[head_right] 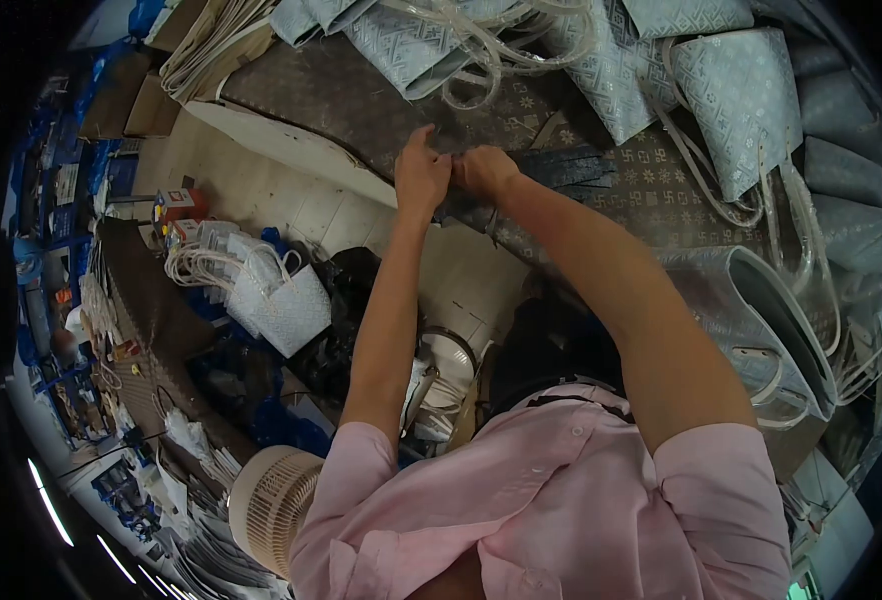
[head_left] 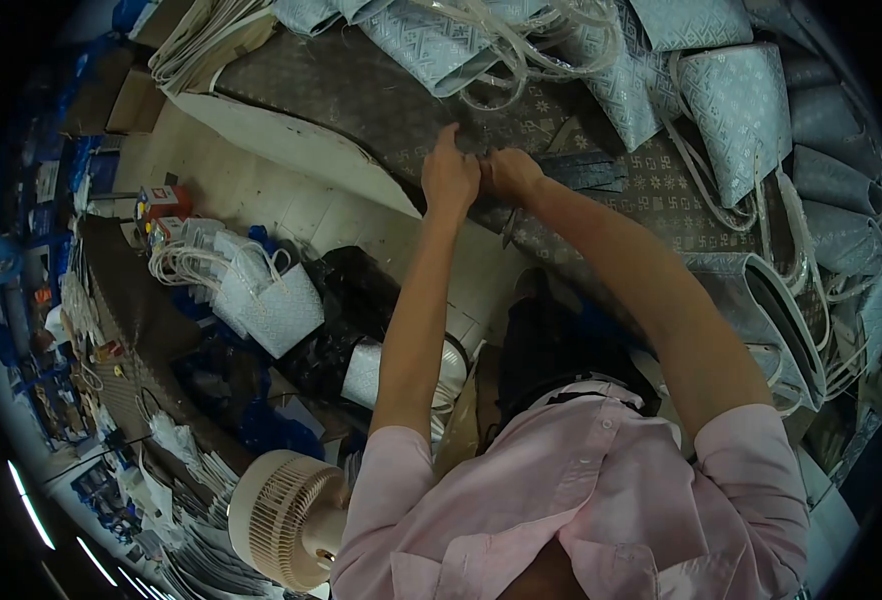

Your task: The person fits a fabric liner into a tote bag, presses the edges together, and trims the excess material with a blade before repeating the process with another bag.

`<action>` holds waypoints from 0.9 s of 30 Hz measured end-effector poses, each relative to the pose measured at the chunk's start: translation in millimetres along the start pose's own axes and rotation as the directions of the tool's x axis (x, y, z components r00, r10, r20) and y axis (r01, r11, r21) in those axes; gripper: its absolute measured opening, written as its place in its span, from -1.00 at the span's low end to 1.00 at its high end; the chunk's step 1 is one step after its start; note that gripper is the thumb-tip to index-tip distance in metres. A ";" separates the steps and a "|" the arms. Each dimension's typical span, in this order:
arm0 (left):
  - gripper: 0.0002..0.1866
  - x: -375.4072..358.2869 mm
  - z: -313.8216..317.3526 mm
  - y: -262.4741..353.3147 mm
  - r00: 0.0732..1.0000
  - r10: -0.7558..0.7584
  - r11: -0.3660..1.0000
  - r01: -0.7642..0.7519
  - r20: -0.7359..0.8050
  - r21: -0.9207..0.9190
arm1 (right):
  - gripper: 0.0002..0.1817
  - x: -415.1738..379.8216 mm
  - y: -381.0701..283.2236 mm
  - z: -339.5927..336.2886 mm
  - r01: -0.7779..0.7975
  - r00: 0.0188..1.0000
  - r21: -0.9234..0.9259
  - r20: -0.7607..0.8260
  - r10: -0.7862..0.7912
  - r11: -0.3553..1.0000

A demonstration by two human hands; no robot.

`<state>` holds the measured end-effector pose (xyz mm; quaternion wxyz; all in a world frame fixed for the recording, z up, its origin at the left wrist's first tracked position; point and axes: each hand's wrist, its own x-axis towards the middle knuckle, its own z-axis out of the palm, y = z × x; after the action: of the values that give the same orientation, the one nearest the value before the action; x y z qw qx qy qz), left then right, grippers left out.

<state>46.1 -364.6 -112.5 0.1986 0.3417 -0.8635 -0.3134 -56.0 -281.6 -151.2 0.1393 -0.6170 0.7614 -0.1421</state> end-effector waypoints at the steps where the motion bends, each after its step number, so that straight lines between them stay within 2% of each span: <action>1: -0.57 -1.3 -5.9 8.0 0.990 -0.123 0.969 0.134 0.064 -0.206 | -0.66 -1.7 3.0 1.9 -0.069 0.997 0.042 -0.015 0.070 0.997; 2: -0.58 -1.6 -10.4 15.6 0.963 -0.222 0.880 0.264 0.151 -0.395 | -0.64 -0.7 7.2 1.9 -0.137 0.990 0.081 -0.032 0.140 0.987; 3: -0.58 -5.7 -7.4 12.9 0.969 -0.201 0.883 0.244 0.146 -0.401 | -0.64 2.0 12.9 1.1 -0.142 0.988 0.070 -0.051 0.145 0.987; 5: -0.61 -27.3 16.8 -12.7 0.967 -0.155 0.847 0.235 0.201 -0.477 | -0.57 -0.5 23.2 -1.7 -0.262 0.880 0.256 -0.332 0.340 0.930; 6: -0.61 -41.0 28.9 -21.2 0.966 -0.145 0.845 0.233 0.214 -0.481 | -0.54 -2.6 22.4 -20.1 -0.312 0.842 0.265 -0.369 0.395 0.912; 7: -0.63 -54.3 39.4 -29.1 0.992 0.115 0.982 -0.105 0.057 -0.156 | -0.51 -3.5 16.2 -53.1 -0.360 0.797 0.279 -0.404 0.449 0.890; 8: -0.64 -59.6 49.4 -33.9 0.910 0.416 0.887 -0.405 -0.003 0.222 | -0.49 -7.9 7.6 -91.5 -0.336 0.779 0.263 -0.463 0.424 0.905; 9: -0.64 -60.3 58.2 -37.9 0.902 0.432 0.881 -0.423 0.002 0.211 | -0.48 -17.2 -2.3 -133.9 -0.313 0.756 0.242 -0.522 0.395 0.918; 11: -0.74 -55.0 66.7 -40.7 0.963 0.232 0.968 -0.216 -0.137 0.124 | -0.53 -56.1 -27.4 -211.1 -0.171 0.696 0.163 -0.678 0.236 0.972; 12: -0.77 -46.1 53.5 -26.2 0.993 -0.069 0.995 0.061 -0.094 -0.079 | -0.56 -79.4 -37.9 -238.6 -0.068 0.644 0.179 -0.744 0.180 0.982; 13: -0.78 -35.6 34.7 -14.8 0.939 -0.344 0.906 0.339 0.028 -0.253 | -0.59 -104.8 -46.6 -258.5 0.026 0.579 0.174 -0.805 0.127 0.984; 14: -0.75 -25.7 34.7 -32.1 0.979 -0.122 0.972 0.084 -0.166 -0.221 | -0.59 -130.9 -54.3 -271.4 -0.034 0.557 0.146 -0.819 0.140 0.989; 16: -0.67 -15.2 5.9 13.1 0.968 -0.098 0.957 0.029 -0.229 -0.288 | -0.64 -179.6 -65.4 -289.8 0.016 0.427 0.273 -0.872 0.240 0.962; 17: -0.60 -10.7 0.8 30.8 0.961 -0.211 0.825 0.078 -0.178 -0.559 | -0.64 -203.2 -67.8 -289.0 -0.038 0.406 0.263 -0.878 0.255 0.964; 18: -0.56 -21.9 -13.1 88.4 0.974 -0.078 0.696 -0.099 -0.211 -0.711 | -0.66 -225.8 -68.4 -284.7 0.038 0.382 0.437 -0.837 0.391 0.898; 19: -0.51 -36.8 -32.4 154.6 0.962 0.034 0.506 -0.252 -0.273 -0.825 | -0.67 -246.9 -70.4 -283.4 0.131 0.367 0.586 -0.778 0.510 0.800; 20: -0.53 -53.7 -46.4 203.0 0.897 0.324 0.505 -0.433 -0.301 -0.747 | -0.67 -272.7 -76.3 -286.0 0.140 0.394 0.759 -0.632 0.668 0.636; 21: -0.54 -69.2 -52.9 240.1 0.754 0.577 0.440 -0.611 -0.314 -0.658 | -0.67 -294.3 -72.7 -288.3 0.128 0.375 0.750 -0.642 0.669 0.649; 22: -0.54 -81.5 -52.4 264.5 0.749 0.583 0.424 -0.612 -0.316 -0.667 | -0.64 -314.6 -69.4 -288.0 0.239 0.337 0.813 -0.583 0.740 0.531; 23: -0.58 -93.3 -51.6 284.2 0.614 0.773 0.462 -0.717 -0.158 -0.522 | -0.61 -335.5 -67.8 -287.9 0.355 0.313 0.847 -0.507 0.803 0.397; 24: -0.61 -104.3 -48.0 300.2 0.460 0.887 0.442 -0.820 0.043 -0.364 | -0.56 -358.5 -62.8 -292.0 0.408 0.312 0.855 -0.461 0.831 0.321; 25: -0.61 -115.7 -39.7 319.2 0.460 0.887 0.440 -0.823 0.036 -0.359 | -0.56 -383.0 -59.8 -294.6 0.410 0.316 0.852 -0.467 0.826 0.325; 27: -0.66 -123.4 -24.7 346.7 0.289 0.957 0.281 -0.903 0.024 -0.326 | -0.55 -422.0 -53.0 -292.2 0.279 0.177 0.842 -0.518 0.837 0.463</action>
<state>-16.7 -88.8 124.2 0.2908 -0.2942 -0.8671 -0.2774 -37.2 134.0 154.0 -0.0519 -0.0523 0.6228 -0.7789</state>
